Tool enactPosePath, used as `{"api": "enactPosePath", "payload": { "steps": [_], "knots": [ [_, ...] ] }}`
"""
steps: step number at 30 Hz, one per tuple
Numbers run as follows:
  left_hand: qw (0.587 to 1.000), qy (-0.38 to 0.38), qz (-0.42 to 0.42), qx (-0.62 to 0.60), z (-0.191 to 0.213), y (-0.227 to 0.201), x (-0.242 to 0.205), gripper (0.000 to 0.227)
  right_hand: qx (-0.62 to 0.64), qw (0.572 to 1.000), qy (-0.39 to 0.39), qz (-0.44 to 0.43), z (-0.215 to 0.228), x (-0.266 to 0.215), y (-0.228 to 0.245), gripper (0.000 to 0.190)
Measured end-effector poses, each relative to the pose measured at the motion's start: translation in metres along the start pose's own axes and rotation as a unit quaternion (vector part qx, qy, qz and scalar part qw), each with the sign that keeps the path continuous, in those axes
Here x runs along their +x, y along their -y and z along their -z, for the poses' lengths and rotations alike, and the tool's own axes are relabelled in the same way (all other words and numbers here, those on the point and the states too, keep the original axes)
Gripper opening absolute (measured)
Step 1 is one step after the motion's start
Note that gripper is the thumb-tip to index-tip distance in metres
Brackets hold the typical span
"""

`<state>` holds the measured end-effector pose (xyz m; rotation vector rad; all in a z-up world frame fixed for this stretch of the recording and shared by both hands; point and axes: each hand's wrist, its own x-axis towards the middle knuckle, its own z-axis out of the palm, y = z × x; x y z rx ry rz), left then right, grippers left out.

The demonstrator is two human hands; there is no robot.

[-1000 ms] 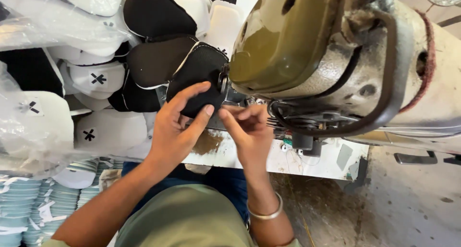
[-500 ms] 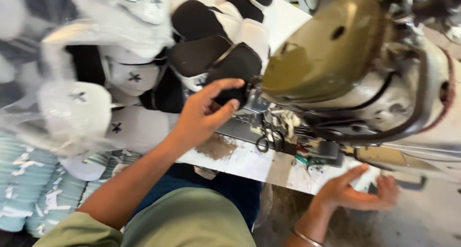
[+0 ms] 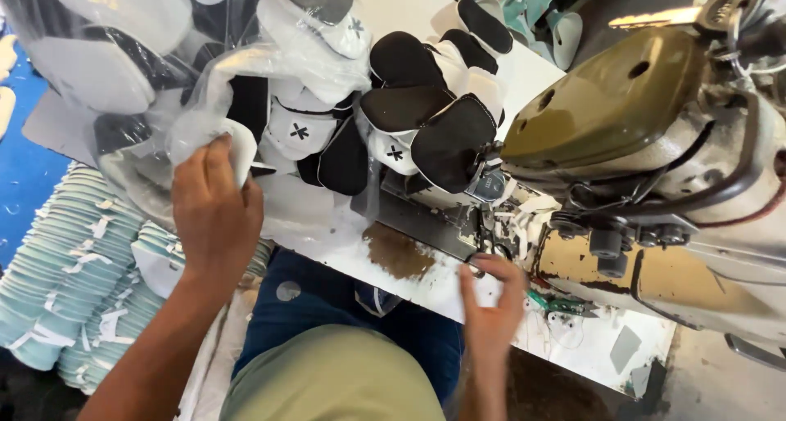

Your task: The person uses a sewing machine to stitch the edges of black and white fabric pieces, likely face masks. They repeatedly pick up a piece, guide it under the needle, sew along the perimeter, and then place the finished item on a growing pile to the left.

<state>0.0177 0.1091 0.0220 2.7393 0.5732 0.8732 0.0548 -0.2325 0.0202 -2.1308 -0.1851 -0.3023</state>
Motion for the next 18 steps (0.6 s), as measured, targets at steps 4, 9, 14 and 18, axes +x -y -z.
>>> {"api": "enactPosePath", "payload": {
  "steps": [4,9,14,18],
  "knots": [
    [0.990,-0.005,0.028,-0.136,0.022,-0.023,-0.016,0.042,-0.022,0.996,0.085,-0.028,-0.017,-0.006,0.033,0.026],
    [0.695,0.112,0.272,-0.656,0.021,-0.065,-0.043,0.047,0.145,0.954,0.242,-0.102,-0.025,-0.007,0.058,0.045],
    [0.501,0.213,0.336,-0.768,0.016,-0.092,-0.051,0.055,0.358,0.876,0.244,-0.212,-0.028,-0.017,0.035,0.038],
    [0.560,0.289,0.274,-0.726,-0.014,-0.080,-0.090,0.039,0.316,0.887,0.250,-0.227,-0.028,-0.025,0.030,0.029]
  ]
}}
